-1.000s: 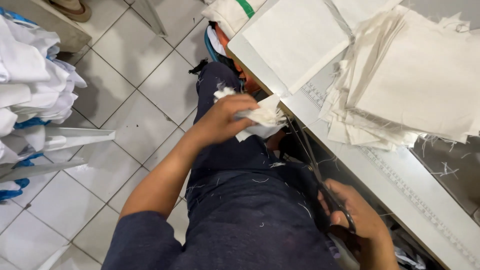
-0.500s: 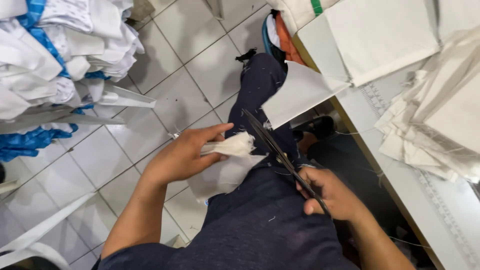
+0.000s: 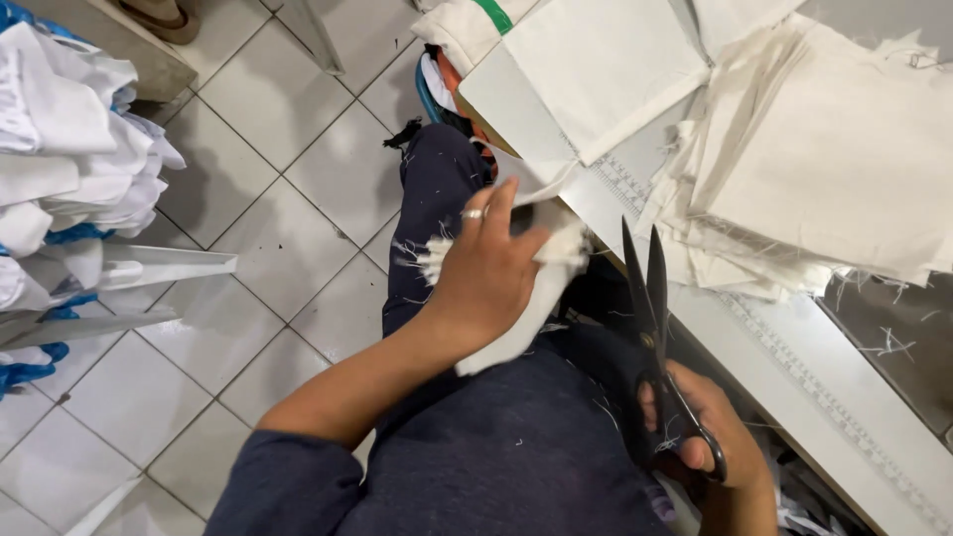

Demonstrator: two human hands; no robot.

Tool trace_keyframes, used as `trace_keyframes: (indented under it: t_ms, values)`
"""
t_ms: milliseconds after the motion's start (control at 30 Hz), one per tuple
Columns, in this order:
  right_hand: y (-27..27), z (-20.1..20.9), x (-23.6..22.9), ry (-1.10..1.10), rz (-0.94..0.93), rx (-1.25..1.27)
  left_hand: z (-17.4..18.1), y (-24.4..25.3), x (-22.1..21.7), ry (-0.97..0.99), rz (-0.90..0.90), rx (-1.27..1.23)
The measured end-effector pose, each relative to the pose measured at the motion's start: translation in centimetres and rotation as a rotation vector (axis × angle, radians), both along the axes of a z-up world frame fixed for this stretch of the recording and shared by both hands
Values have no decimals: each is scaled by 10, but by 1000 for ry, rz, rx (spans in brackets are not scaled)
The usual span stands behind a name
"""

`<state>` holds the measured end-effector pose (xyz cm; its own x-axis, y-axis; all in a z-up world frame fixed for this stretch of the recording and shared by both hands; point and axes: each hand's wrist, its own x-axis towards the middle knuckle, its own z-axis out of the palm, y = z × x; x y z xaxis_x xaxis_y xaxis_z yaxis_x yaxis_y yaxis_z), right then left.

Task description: Trimming small pieces of white fabric using large scissors at a sewing workstation

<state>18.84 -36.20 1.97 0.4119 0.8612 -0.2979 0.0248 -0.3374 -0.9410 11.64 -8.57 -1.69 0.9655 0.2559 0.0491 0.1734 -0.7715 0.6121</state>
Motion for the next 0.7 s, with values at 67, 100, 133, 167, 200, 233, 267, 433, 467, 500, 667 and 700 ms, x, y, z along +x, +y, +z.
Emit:
trace_keyframes:
  t_ms: [67, 100, 133, 167, 200, 233, 267, 433, 467, 500, 667, 700]
  values:
    - [-2, -7, -1, 13, 11, 14, -9, -6, 9, -73, 41, 108]
    - [-3, -10, -1, 21, 21, 25, -13, -8, 15, -152, 80, 212]
    - [-2, -14, 2, 16, 18, 30, -14, -6, 19, -158, 77, 216]
    - [-3, -18, 3, 37, 37, 3, -16, -5, 21, -184, 30, 184]
    - [-3, -22, 4, 59, 56, -25, -19, -5, 22, -210, -16, 151]
    - [-4, -24, 5, 61, 64, -20, -15, 3, 17, -207, -9, 157]
    - [-4, -26, 7, 73, 84, -64, -11, 10, 12, -176, -125, 91]
    - [28, -31, 11, 71, 262, -143, 22, 63, -57, -181, -308, -5]
    - [39, -36, 10, 29, 366, -137, 32, 72, -76, -188, -313, -103]
    - [50, -41, 8, -14, 474, -130, 43, 81, -95, -195, -311, -202]
    - [119, -41, -20, 4, 629, -35, 62, 87, -166, -57, -160, -209]
    - [129, -39, -25, 25, 619, 11, 63, 88, -173, -29, -141, -215]
